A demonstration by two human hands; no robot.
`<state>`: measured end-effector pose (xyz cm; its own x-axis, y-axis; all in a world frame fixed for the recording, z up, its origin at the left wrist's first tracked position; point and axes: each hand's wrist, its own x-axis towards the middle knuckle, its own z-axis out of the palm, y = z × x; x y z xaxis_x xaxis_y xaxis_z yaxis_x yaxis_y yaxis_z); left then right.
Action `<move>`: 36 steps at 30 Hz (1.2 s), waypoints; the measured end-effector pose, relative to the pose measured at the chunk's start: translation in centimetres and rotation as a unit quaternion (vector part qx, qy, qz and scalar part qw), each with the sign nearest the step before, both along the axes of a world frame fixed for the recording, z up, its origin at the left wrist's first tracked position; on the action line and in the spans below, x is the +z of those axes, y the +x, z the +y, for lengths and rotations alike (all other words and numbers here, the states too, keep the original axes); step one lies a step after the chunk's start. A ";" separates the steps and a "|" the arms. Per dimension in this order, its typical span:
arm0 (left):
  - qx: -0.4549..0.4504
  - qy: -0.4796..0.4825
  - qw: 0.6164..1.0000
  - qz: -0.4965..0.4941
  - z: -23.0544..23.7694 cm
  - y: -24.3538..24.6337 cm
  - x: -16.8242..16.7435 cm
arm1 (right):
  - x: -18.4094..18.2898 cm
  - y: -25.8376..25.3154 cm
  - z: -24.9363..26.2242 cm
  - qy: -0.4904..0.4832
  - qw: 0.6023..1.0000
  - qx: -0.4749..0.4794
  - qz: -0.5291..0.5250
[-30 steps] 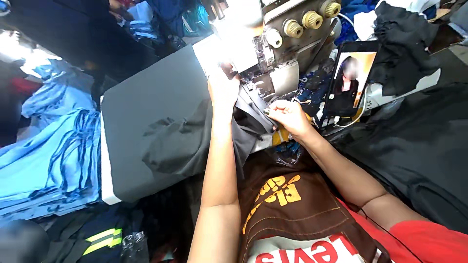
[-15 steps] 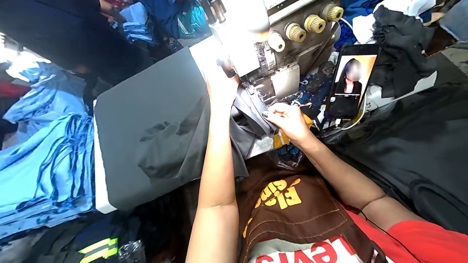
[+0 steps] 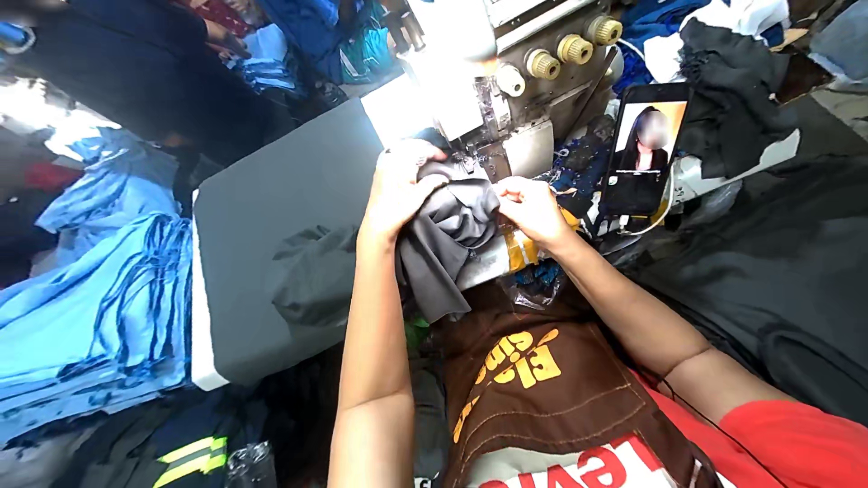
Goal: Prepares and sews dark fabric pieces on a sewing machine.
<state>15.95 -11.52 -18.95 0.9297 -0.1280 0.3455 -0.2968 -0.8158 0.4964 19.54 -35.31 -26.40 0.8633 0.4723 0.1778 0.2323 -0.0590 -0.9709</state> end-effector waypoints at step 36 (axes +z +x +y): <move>-0.199 -0.098 0.973 -0.059 -7.7 -13.6 9.2 | 8.9 -6.7 -6.4 0.088 0.932 0.152 -0.316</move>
